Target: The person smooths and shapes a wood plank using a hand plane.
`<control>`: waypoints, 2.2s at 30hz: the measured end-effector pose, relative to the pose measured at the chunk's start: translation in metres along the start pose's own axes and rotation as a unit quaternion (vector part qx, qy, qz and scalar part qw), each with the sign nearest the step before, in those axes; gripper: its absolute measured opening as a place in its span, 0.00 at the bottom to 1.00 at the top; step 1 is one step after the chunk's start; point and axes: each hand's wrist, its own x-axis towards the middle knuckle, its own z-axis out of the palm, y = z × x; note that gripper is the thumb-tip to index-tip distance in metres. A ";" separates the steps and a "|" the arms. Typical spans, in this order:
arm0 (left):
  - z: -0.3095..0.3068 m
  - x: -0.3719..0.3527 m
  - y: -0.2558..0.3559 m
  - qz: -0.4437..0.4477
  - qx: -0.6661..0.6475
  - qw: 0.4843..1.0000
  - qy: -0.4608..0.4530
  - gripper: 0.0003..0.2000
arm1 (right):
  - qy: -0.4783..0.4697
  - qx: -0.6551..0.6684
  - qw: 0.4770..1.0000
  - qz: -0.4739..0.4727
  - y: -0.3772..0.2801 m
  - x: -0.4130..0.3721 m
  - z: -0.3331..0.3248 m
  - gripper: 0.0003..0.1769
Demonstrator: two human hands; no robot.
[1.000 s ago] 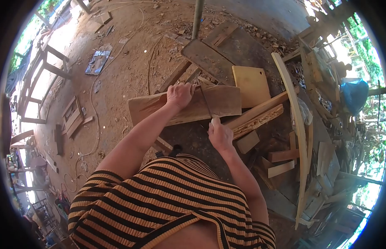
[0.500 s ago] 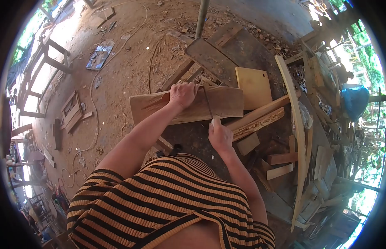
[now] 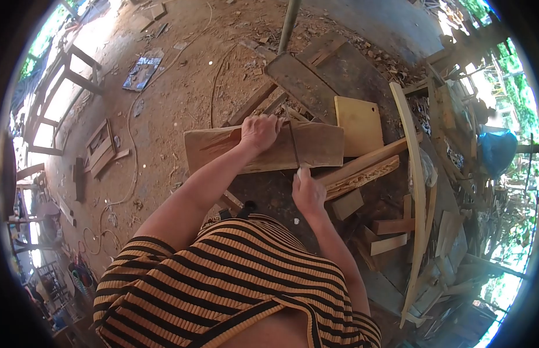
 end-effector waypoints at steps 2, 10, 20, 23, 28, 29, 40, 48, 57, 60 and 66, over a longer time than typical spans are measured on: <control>0.001 0.001 0.001 -0.001 0.006 1.000 -0.008 0.19 | -0.017 -0.023 0.999 0.021 0.007 -0.014 0.000 0.09; -0.001 0.000 0.000 0.012 -0.008 1.000 -0.011 0.18 | 0.041 -0.034 0.998 -0.025 -0.010 0.068 0.015 0.09; -0.005 0.000 0.003 0.007 -0.009 1.000 -0.024 0.18 | -0.011 -0.012 1.000 0.010 0.000 0.005 -0.006 0.09; 0.000 0.000 0.002 0.008 -0.006 1.000 -0.018 0.18 | 0.026 -0.025 0.999 -0.025 -0.008 0.056 0.006 0.09; -0.007 -0.002 0.003 0.001 -0.021 1.000 -0.023 0.18 | 0.017 -0.032 0.999 -0.008 -0.017 0.051 -0.002 0.09; -0.007 -0.002 0.004 -0.005 -0.024 0.999 -0.025 0.18 | 0.004 -0.020 1.000 0.004 -0.017 0.035 -0.006 0.10; 0.000 -0.001 0.001 0.008 -0.007 1.000 -0.012 0.19 | 0.024 -0.027 0.999 -0.018 -0.011 0.066 0.006 0.10; 0.000 0.001 0.000 -0.006 -0.013 1.000 -0.022 0.18 | -0.018 -0.018 0.999 0.028 -0.001 -0.008 -0.005 0.10; 0.002 0.002 0.000 0.005 -0.007 1.000 -0.016 0.18 | 0.007 -0.054 0.998 0.003 -0.012 0.072 0.012 0.11; -0.003 0.000 0.001 -0.003 -0.021 0.999 -0.026 0.18 | -0.005 -0.037 0.999 0.002 -0.010 0.042 0.005 0.11; -0.005 0.001 0.002 -0.008 -0.008 0.999 -0.041 0.18 | -0.013 -0.010 1.000 0.021 0.006 -0.007 0.002 0.11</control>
